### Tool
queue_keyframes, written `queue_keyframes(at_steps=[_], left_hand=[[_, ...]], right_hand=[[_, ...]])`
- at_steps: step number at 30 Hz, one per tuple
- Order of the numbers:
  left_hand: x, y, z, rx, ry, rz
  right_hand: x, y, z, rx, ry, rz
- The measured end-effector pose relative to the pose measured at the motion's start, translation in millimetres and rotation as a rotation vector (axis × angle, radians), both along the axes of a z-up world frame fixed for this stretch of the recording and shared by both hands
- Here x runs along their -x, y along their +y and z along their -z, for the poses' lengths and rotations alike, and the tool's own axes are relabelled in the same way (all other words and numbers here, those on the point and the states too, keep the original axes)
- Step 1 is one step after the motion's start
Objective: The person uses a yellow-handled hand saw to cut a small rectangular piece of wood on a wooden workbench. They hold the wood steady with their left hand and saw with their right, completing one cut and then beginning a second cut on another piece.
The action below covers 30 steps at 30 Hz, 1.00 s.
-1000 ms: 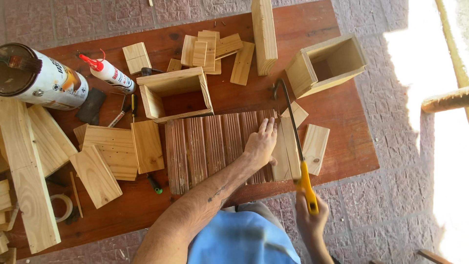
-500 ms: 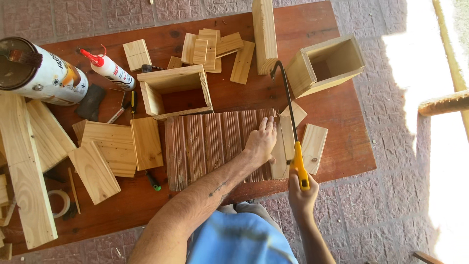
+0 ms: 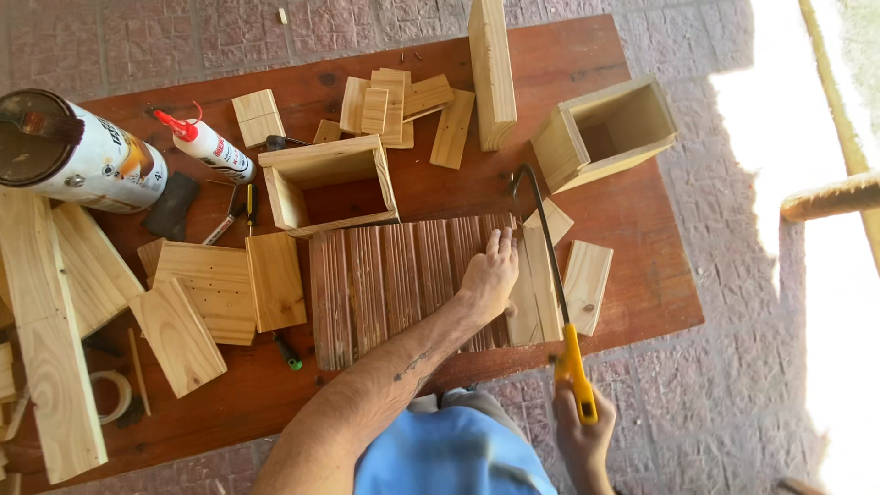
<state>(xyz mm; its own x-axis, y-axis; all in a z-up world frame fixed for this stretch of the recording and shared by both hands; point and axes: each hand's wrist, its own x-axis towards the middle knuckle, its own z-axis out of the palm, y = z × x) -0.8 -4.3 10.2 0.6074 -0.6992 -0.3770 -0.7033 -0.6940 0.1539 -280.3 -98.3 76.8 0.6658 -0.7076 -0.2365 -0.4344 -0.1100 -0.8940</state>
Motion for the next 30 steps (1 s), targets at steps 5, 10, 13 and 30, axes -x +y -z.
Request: queue_keyframes(at_steps=[5,10,13,30], left_hand=[[1,4,9,0.079,-0.012,-0.024],[1,1,10,0.005,0.005,0.002],[1,4,5,0.054,0.026,-0.023],[0,7,-9,0.021,0.056,-0.015]], right_hand=[[-79,6,-4,-0.024,-0.100,-0.041],[-41,7,-11,-0.073,0.019,-0.059],[-19,4,-2,-0.131,-0.087,0.032],[-84,8,-15,-0.018,0.076,-0.093]])
